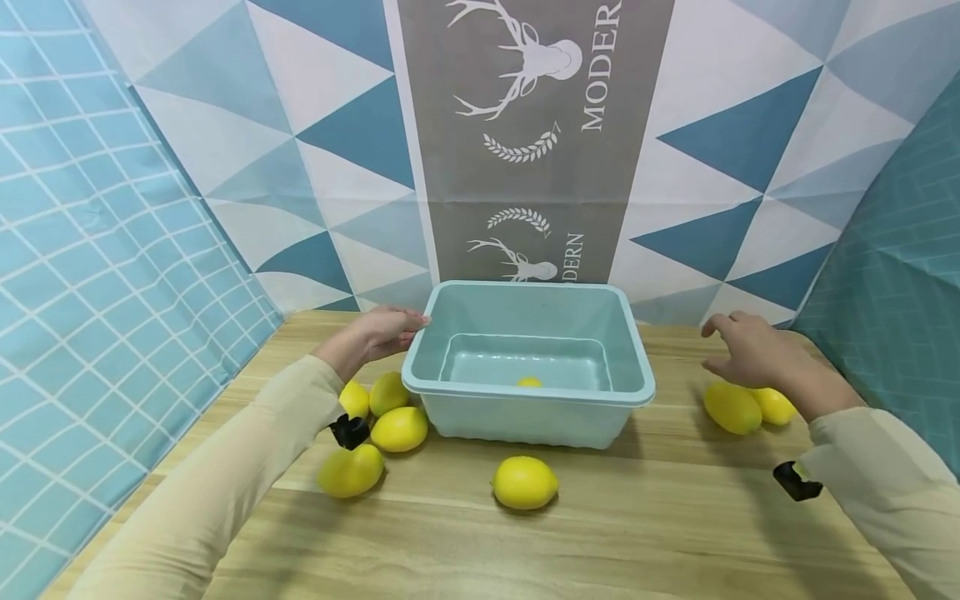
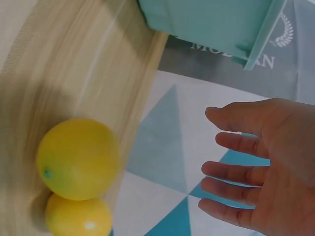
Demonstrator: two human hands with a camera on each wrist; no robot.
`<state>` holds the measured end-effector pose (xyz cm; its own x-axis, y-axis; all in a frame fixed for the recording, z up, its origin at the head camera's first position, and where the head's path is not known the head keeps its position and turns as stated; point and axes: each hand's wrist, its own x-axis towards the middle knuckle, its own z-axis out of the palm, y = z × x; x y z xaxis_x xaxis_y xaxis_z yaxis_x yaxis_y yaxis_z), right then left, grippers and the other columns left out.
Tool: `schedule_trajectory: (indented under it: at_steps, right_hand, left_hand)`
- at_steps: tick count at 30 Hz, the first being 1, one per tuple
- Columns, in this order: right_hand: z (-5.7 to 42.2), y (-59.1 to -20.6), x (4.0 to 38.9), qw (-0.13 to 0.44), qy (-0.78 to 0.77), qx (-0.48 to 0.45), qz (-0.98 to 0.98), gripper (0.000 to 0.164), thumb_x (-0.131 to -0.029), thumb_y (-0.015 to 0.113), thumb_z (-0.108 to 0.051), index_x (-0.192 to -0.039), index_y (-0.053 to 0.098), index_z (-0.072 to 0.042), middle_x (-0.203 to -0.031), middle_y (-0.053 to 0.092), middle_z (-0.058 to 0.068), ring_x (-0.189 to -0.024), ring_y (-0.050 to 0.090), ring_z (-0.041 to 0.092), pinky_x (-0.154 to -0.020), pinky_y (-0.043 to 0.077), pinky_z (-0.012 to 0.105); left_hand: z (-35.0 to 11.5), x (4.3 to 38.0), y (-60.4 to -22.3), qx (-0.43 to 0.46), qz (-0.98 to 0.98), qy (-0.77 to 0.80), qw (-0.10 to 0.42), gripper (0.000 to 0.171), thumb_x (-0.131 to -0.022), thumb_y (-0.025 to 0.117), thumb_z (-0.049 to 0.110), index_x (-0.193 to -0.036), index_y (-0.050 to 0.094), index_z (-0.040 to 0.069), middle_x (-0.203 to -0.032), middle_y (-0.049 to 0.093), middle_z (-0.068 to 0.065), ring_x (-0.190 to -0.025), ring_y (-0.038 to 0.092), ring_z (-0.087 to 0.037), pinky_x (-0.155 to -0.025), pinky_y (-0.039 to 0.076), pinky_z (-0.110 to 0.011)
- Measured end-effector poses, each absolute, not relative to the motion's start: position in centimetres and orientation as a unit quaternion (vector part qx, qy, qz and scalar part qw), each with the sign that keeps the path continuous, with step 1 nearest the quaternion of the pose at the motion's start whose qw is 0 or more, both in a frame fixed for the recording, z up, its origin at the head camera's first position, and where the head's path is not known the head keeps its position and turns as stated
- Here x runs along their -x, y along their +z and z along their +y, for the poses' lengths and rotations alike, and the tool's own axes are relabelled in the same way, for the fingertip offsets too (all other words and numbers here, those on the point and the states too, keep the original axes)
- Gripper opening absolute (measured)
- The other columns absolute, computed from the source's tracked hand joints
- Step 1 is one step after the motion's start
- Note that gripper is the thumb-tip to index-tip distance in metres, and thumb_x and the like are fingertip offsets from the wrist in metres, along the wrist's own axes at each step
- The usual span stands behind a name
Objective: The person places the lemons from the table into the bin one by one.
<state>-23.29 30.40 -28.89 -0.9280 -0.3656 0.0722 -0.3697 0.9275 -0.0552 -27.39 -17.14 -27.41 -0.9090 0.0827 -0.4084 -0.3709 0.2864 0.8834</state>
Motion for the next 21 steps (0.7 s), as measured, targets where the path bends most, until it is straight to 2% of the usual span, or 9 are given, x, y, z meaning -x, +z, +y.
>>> schedule_trajectory:
  at_steps: [7,12,16,21]
  right_hand:
    - [31.4,-30.2,23.2,0.001,0.0,-0.15,-0.989,0.044,-0.08,0.074,-0.023,-0.111,0.058,0.005,-0.1,0.062,0.026,-0.082,0.062,0.034,-0.069,0.054,0.049]
    - [32.0,-31.1,23.1,-0.015,0.019,-0.157,-0.987,0.043,-0.08,0.074,-0.02,-0.108,0.057,0.008,-0.1,0.06,0.028,-0.081,0.06,0.032,-0.072,0.053,0.05]
    - [32.1,-31.6,22.9,-0.02,0.031,-0.159,-0.987,0.041,-0.08,0.073,-0.018,-0.107,0.057,0.009,-0.102,0.06,0.031,-0.085,0.06,0.037,-0.074,0.052,0.052]
    - [32.3,-32.2,22.6,-0.015,0.028,-0.162,-0.986,0.038,-0.079,0.073,-0.017,-0.104,0.058,0.008,-0.095,0.06,0.028,-0.08,0.059,0.034,-0.071,0.052,0.05]
  left_hand:
    - [-17.2,27.4,-27.3,0.095,0.782,0.584,0.194,0.044,-0.099,0.052,0.016,-0.139,0.043,-0.002,-0.135,0.049,-0.014,-0.097,0.051,-0.013,-0.103,0.047,-0.027]
    - [-17.1,27.2,-27.2,0.093,0.784,0.582,0.194,0.043,-0.099,0.052,0.016,-0.138,0.044,-0.001,-0.13,0.05,-0.013,-0.093,0.051,-0.011,-0.1,0.048,-0.024]
    - [-17.1,27.1,-27.2,0.092,0.784,0.582,0.195,0.044,-0.099,0.051,0.016,-0.139,0.043,-0.001,-0.133,0.05,-0.014,-0.095,0.051,-0.012,-0.101,0.047,-0.024]
    - [-17.1,27.1,-27.1,0.09,0.785,0.58,0.195,0.044,-0.1,0.051,0.016,-0.14,0.042,-0.002,-0.137,0.048,-0.015,-0.097,0.05,-0.013,-0.1,0.047,-0.024]
